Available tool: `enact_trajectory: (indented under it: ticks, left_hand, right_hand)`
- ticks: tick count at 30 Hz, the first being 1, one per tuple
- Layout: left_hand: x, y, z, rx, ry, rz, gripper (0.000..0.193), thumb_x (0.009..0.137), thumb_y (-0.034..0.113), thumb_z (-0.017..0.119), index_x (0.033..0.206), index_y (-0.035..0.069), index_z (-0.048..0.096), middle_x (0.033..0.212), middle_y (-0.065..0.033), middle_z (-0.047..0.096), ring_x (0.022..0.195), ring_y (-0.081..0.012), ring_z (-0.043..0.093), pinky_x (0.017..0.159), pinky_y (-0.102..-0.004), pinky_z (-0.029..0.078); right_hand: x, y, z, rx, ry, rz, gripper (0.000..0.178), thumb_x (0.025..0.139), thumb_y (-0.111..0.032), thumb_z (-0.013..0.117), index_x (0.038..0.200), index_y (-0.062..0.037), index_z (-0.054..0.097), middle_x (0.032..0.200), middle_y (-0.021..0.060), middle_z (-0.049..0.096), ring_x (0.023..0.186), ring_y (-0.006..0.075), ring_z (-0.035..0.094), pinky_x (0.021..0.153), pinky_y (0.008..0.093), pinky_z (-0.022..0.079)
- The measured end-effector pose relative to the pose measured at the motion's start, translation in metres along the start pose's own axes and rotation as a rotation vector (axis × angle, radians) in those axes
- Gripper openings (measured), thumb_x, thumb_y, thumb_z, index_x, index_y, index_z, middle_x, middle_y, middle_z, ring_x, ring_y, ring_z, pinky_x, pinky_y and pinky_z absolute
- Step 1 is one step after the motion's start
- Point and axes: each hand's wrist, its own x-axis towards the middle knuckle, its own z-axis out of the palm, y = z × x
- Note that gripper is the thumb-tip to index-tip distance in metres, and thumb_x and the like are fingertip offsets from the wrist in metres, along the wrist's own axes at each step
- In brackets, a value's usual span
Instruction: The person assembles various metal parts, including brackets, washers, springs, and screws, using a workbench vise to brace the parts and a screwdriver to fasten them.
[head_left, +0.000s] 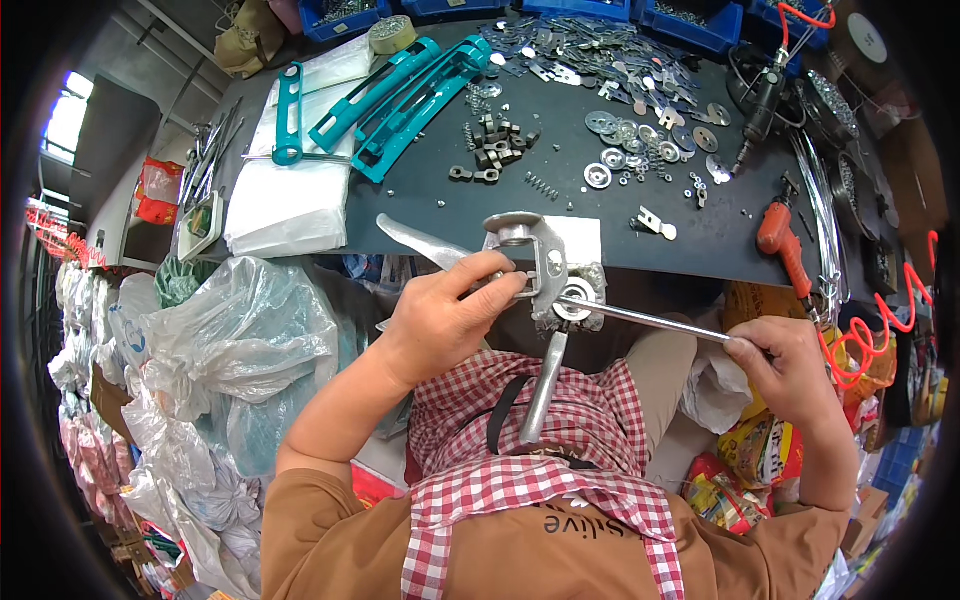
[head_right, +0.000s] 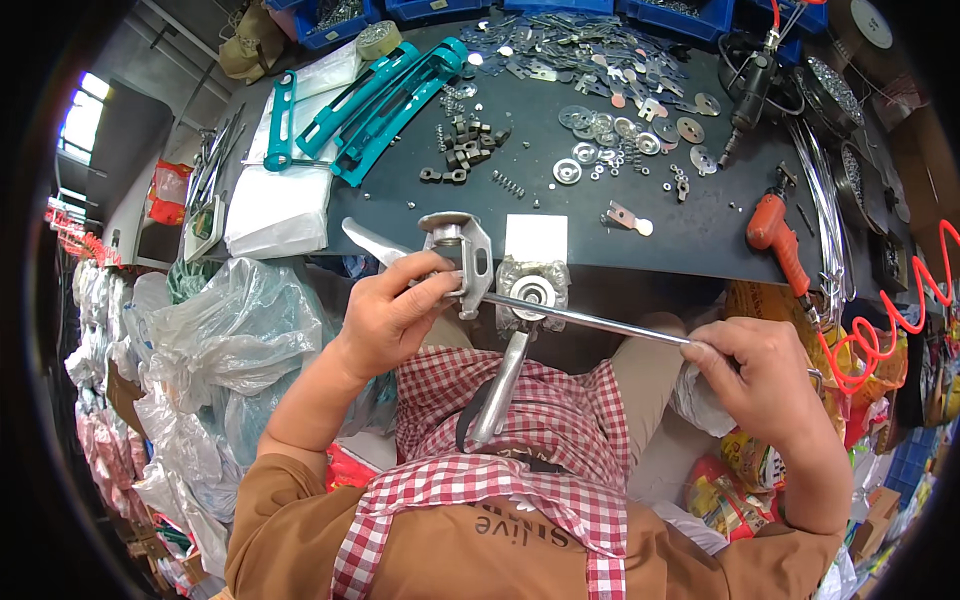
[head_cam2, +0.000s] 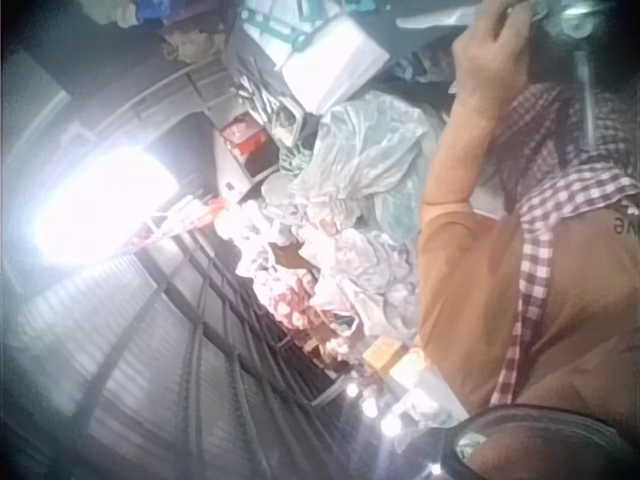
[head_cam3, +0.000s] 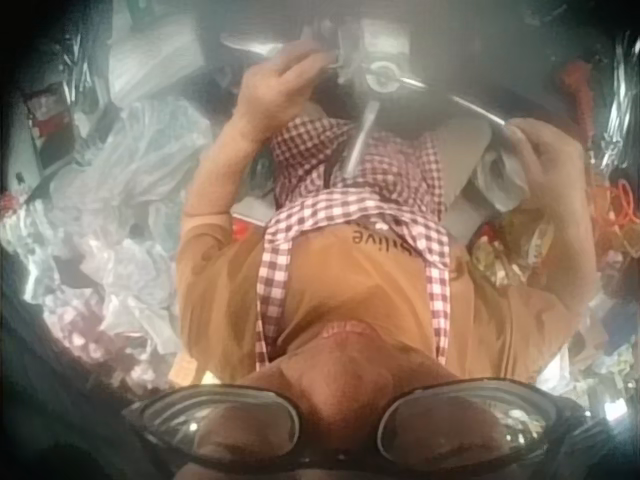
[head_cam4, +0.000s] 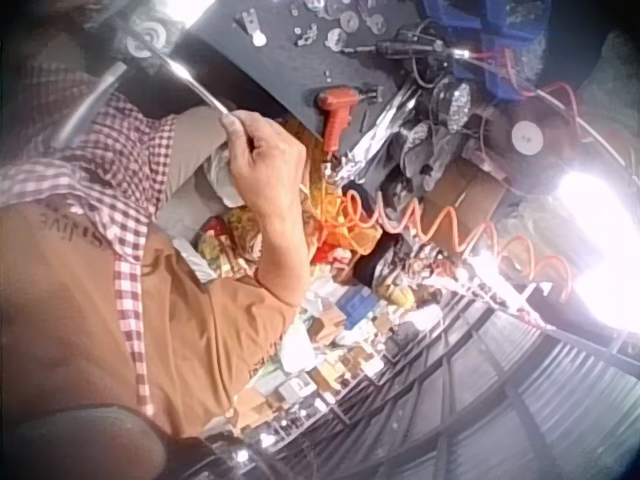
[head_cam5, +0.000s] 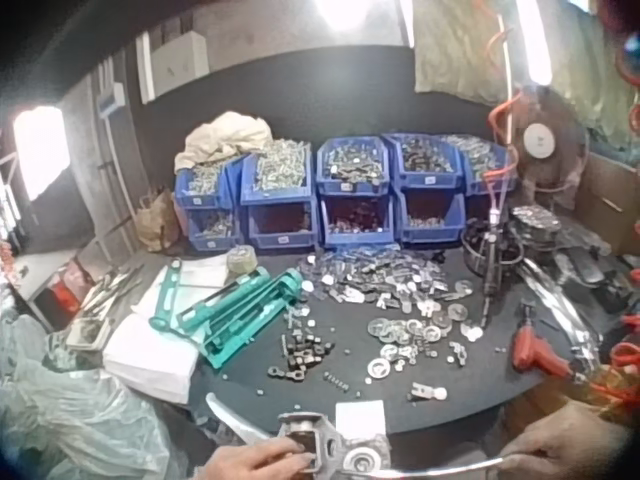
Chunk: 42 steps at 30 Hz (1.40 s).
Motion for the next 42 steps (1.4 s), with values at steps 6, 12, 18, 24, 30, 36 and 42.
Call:
enact_trajectory:
  ticks: [6, 12, 18, 24, 30, 36, 42]
  left_hand:
    - [-0.004, -0.001, 0.004, 0.086, -0.219, -0.066, 0.032, 0.067, 0.002, 0.062, 0.097, 0.007, 0.056, 0.1, -0.008, 0.056, 0.068, -0.0256, 0.061, 0.057, -0.0326, 0.05]
    - [-0.001, 0.001, -0.001, 0.049, -0.269, -0.141, 0.025, 0.074, 0.006, 0.06, 0.098, 0.007, 0.054, 0.102, -0.0094, 0.055, 0.071, -0.0289, 0.061, 0.059, -0.0354, 0.05]
    - [0.008, 0.005, -0.008, 0.028, -0.396, -0.259, 0.024, 0.077, 0.009, 0.06, 0.099, 0.007, 0.052, 0.104, -0.0113, 0.055, 0.079, -0.0344, 0.058, 0.064, -0.0386, 0.049]
    - [0.006, -0.028, -0.01, -0.178, 0.048, -0.508, 0.018, 0.082, 0.005, 0.053, 0.101, 0.003, 0.052, 0.073, 0.0024, 0.047, 0.057, -0.0034, 0.04, 0.049, -0.0187, 0.034]
    - [0.007, -0.008, -0.012, -0.904, 0.1, -0.743, 0.032, 0.082, 0.004, 0.049, 0.113, 0.0, 0.046, 0.096, -0.01, 0.055, 0.055, -0.0093, 0.053, 0.041, -0.0164, 0.034]
    - [-0.002, 0.007, 0.0, -1.4, 0.215, -0.633, 0.038, 0.085, 0.006, 0.043, 0.121, -0.006, 0.04, 0.121, -0.0207, 0.043, 0.061, -0.0179, 0.059, 0.039, -0.0177, 0.038]
    - [-0.012, 0.009, 0.012, -1.563, 0.319, -0.588, 0.041, 0.086, 0.006, 0.046, 0.125, -0.004, 0.037, 0.119, -0.0202, 0.045, 0.06, -0.019, 0.058, 0.037, -0.0184, 0.039]
  right_hand:
    - [0.014, 0.002, -0.001, -0.05, -0.067, -0.035, 0.013, 0.076, -0.014, 0.06, 0.075, -0.0007, 0.064, 0.064, 0.0144, 0.059, 0.06, 0.0309, 0.057, 0.056, 0.0364, 0.044]
    - [0.027, 0.004, -0.006, -0.09, -0.123, -0.053, 0.016, 0.077, -0.017, 0.058, 0.075, -0.0019, 0.065, 0.063, 0.0153, 0.058, 0.061, 0.032, 0.057, 0.057, 0.037, 0.045]
    - [0.042, -0.011, -0.031, -0.25, -0.246, -0.076, 0.018, 0.078, -0.019, 0.059, 0.076, -0.0014, 0.065, 0.065, 0.0167, 0.059, 0.064, 0.0318, 0.058, 0.059, 0.0368, 0.046]
    - [0.046, 0.068, -0.02, 0.147, -0.12, 0.03, 0.023, 0.083, -0.02, 0.055, 0.086, 0.0016, 0.063, 0.072, 0.0153, 0.061, 0.066, 0.021, 0.06, 0.063, 0.029, 0.045]
    - [0.066, 0.165, 0.069, 0.112, 0.563, 0.243, 0.028, 0.086, -0.019, 0.051, 0.104, 0.0015, 0.057, 0.088, 0.0199, 0.061, 0.083, 0.0309, 0.06, 0.076, 0.0339, 0.044]
    - [0.09, 0.171, 0.084, -0.212, 0.693, 0.192, 0.022, 0.078, -0.003, 0.053, 0.099, -0.0029, 0.057, 0.094, 0.016, 0.056, 0.087, 0.0335, 0.055, 0.077, 0.0398, 0.044]
    - [0.104, 0.149, 0.099, -0.328, 0.7, -0.032, 0.023, 0.075, -0.009, 0.06, 0.098, -0.0035, 0.058, 0.093, 0.0119, 0.054, 0.089, 0.0295, 0.053, 0.074, 0.0385, 0.045]
